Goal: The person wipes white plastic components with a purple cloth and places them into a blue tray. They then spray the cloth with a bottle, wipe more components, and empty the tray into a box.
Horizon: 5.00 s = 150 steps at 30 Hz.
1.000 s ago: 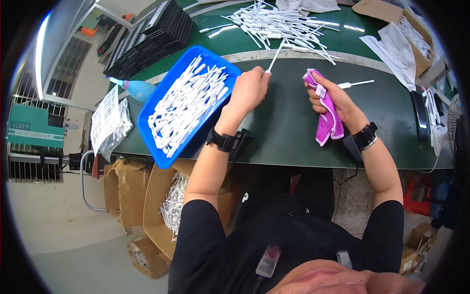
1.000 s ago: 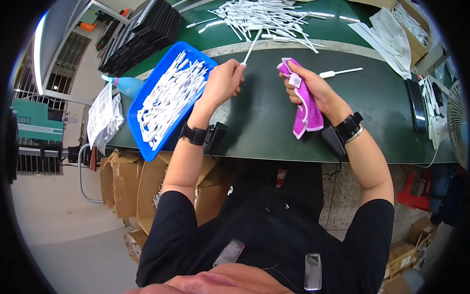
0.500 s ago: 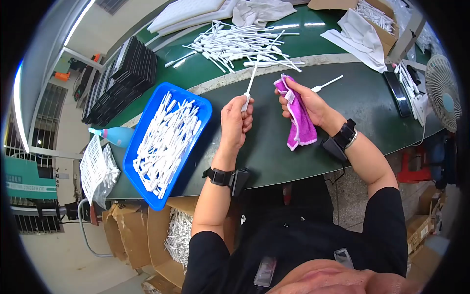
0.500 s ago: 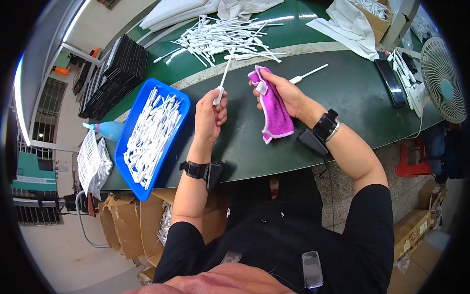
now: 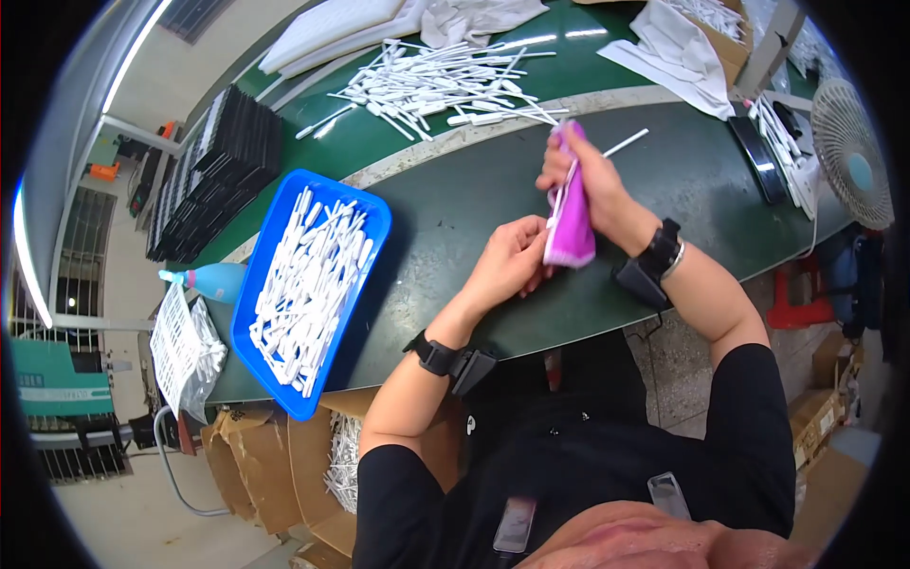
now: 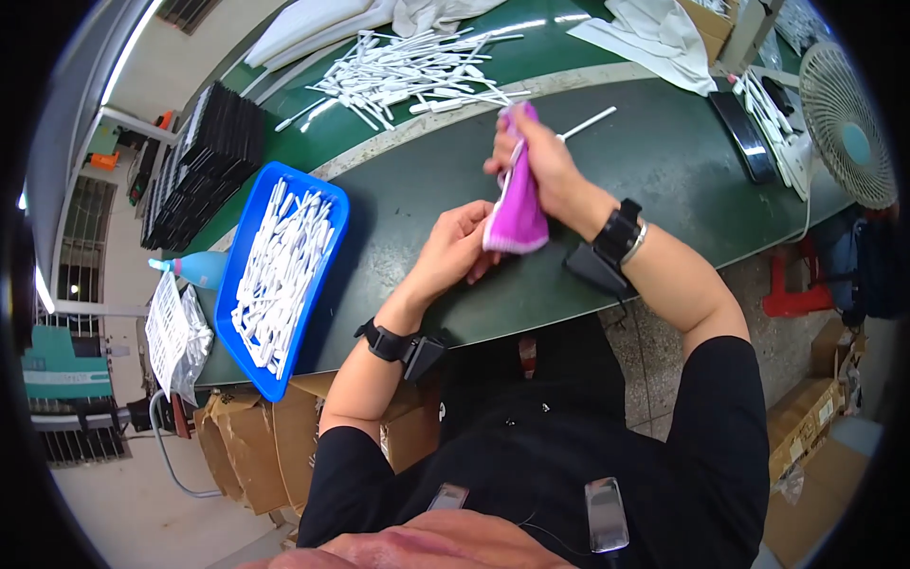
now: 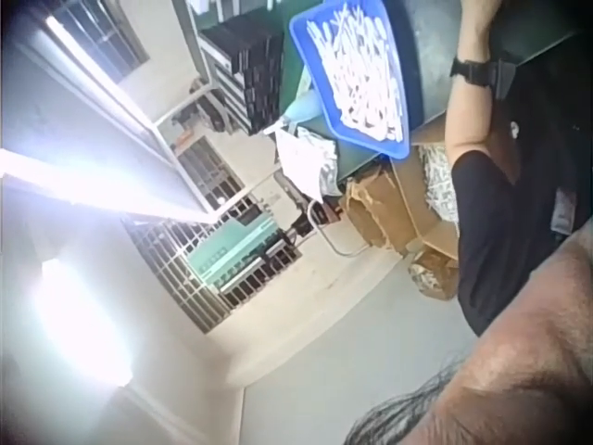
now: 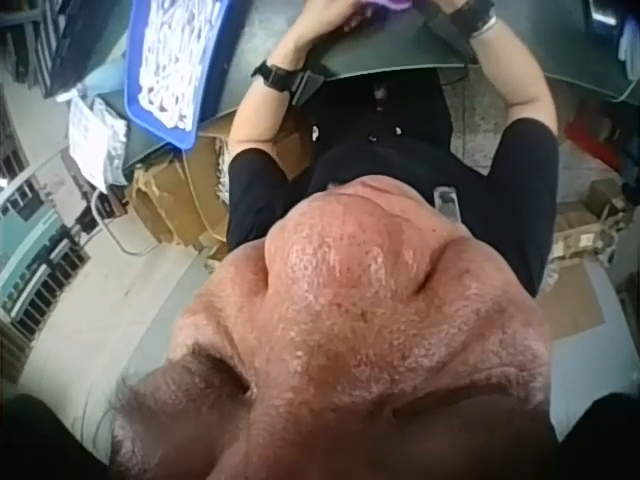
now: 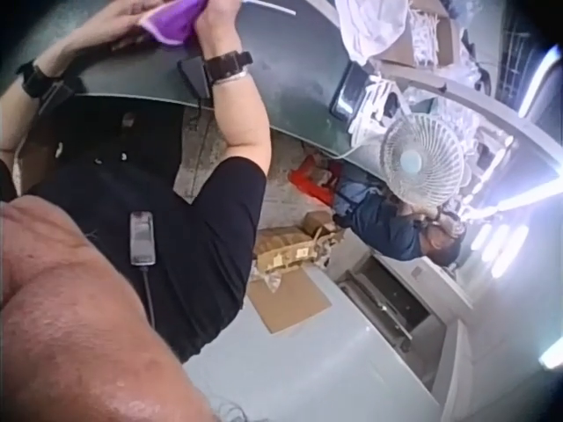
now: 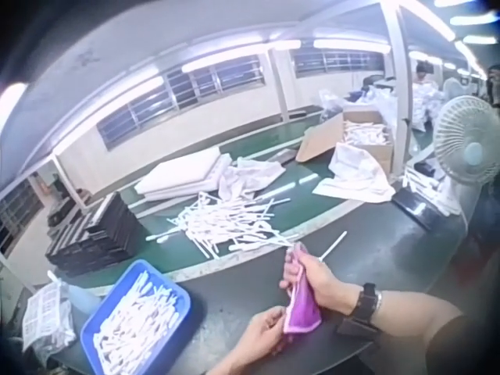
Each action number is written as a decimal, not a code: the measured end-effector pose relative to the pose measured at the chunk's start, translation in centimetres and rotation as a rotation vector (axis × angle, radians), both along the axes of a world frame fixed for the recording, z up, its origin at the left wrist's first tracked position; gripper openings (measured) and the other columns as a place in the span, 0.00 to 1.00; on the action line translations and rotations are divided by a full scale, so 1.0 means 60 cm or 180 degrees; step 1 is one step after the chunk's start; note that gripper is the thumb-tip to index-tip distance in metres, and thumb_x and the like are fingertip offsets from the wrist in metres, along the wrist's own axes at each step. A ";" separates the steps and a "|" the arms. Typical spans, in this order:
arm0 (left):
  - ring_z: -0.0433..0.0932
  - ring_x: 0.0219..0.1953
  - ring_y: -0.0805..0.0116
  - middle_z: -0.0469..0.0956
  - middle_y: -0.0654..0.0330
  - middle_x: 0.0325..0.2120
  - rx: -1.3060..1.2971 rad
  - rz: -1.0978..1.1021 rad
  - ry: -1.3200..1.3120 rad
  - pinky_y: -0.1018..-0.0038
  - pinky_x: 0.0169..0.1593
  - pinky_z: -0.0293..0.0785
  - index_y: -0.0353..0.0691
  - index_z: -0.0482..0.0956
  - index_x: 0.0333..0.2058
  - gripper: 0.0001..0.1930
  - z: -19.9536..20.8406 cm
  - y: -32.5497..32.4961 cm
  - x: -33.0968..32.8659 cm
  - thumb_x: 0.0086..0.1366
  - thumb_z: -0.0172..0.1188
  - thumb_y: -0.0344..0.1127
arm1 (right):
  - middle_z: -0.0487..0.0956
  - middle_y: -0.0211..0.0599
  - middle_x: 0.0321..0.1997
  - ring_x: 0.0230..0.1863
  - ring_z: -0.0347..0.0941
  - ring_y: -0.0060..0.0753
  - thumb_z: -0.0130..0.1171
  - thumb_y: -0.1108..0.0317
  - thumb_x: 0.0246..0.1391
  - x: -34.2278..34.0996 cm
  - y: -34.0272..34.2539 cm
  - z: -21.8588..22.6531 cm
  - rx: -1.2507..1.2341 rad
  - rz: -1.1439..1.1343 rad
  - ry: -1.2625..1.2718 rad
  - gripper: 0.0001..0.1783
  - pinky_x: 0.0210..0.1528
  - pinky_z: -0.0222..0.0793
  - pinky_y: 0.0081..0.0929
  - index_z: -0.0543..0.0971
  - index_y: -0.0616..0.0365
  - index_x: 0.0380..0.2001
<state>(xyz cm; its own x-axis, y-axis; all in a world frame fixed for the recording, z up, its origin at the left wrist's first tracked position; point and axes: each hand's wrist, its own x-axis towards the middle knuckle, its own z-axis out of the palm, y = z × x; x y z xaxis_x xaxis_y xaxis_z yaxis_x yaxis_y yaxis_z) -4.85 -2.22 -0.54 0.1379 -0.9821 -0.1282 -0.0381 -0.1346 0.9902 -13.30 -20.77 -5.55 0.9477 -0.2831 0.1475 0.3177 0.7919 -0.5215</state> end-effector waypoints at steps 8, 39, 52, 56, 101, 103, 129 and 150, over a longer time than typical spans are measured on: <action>0.71 0.18 0.83 0.76 0.65 0.21 -0.0127 0.0679 0.1519 0.83 0.21 0.66 0.34 0.73 0.42 0.12 -0.032 -0.010 -0.008 0.69 0.50 0.38 | 0.68 0.24 0.21 0.23 0.67 0.17 0.45 0.50 0.64 0.003 0.105 0.099 -0.0582 -0.0821 0.1480 0.18 0.33 0.69 0.19 0.70 0.55 0.35; 0.70 0.13 0.78 0.71 0.64 0.14 -0.1144 0.3341 -0.0425 0.83 0.15 0.62 0.34 0.78 0.34 0.16 0.127 0.281 0.242 0.69 0.51 0.43 | 0.73 0.28 0.37 0.37 0.67 0.17 0.49 0.56 0.63 -0.003 0.113 0.075 -0.3916 -0.0713 0.1509 0.19 0.41 0.63 0.17 0.71 0.61 0.48; 0.76 0.31 0.60 0.78 0.58 0.29 0.0105 0.3159 -0.4310 0.68 0.35 0.72 0.40 0.80 0.38 0.11 0.023 0.425 0.122 0.58 0.62 0.38 | 0.67 0.39 0.61 0.62 0.61 0.31 0.52 0.54 0.60 0.079 0.112 0.147 -0.5320 -0.1523 0.1144 0.30 0.61 0.58 0.25 0.63 0.60 0.60; 0.74 0.34 0.62 0.76 0.61 0.30 0.0190 0.3148 -0.4777 0.69 0.37 0.72 0.43 0.81 0.37 0.11 -0.006 0.426 0.113 0.53 0.64 0.31 | 0.70 0.36 0.57 0.57 0.66 0.29 0.53 0.49 0.59 0.183 0.168 0.150 -0.3920 -0.0078 0.1929 0.30 0.56 0.63 0.28 0.67 0.56 0.58; 0.73 0.45 0.56 0.76 0.56 0.41 -0.2116 0.1511 -0.3777 0.66 0.47 0.71 0.39 0.80 0.37 0.09 -0.271 0.574 0.935 0.58 0.59 0.22 | 0.75 0.50 0.53 0.48 0.76 0.39 0.49 0.68 0.61 -0.034 0.648 0.050 -0.0329 -0.5204 0.2193 0.22 0.53 0.74 0.35 0.64 0.68 0.56; 0.73 0.45 0.56 0.76 0.56 0.41 -0.2073 0.1597 -0.3711 0.66 0.48 0.71 0.39 0.80 0.37 0.09 -0.314 0.576 0.940 0.58 0.58 0.23 | 0.76 0.49 0.51 0.48 0.77 0.39 0.47 0.71 0.60 -0.050 0.581 0.048 -0.0412 -0.5335 0.2158 0.20 0.51 0.76 0.35 0.64 0.68 0.55; 0.78 0.41 0.53 0.80 0.57 0.39 -0.1475 0.2285 -0.5111 0.65 0.45 0.75 0.44 0.81 0.39 0.12 -0.559 0.480 0.913 0.56 0.56 0.27 | 0.81 0.42 0.36 0.34 0.78 0.42 0.52 0.61 0.52 -0.107 -0.101 -0.050 -0.1116 -0.7195 0.4496 0.15 0.32 0.74 0.39 0.79 0.62 0.33; 0.76 0.41 0.55 0.79 0.57 0.36 -0.0963 0.2265 -0.4709 0.63 0.49 0.73 0.43 0.81 0.35 0.12 -0.305 0.569 0.845 0.53 0.55 0.21 | 0.79 0.50 0.41 0.39 0.76 0.50 0.50 0.62 0.53 -0.086 -0.156 0.080 -0.1863 -0.6154 0.6588 0.18 0.40 0.72 0.43 0.72 0.65 0.42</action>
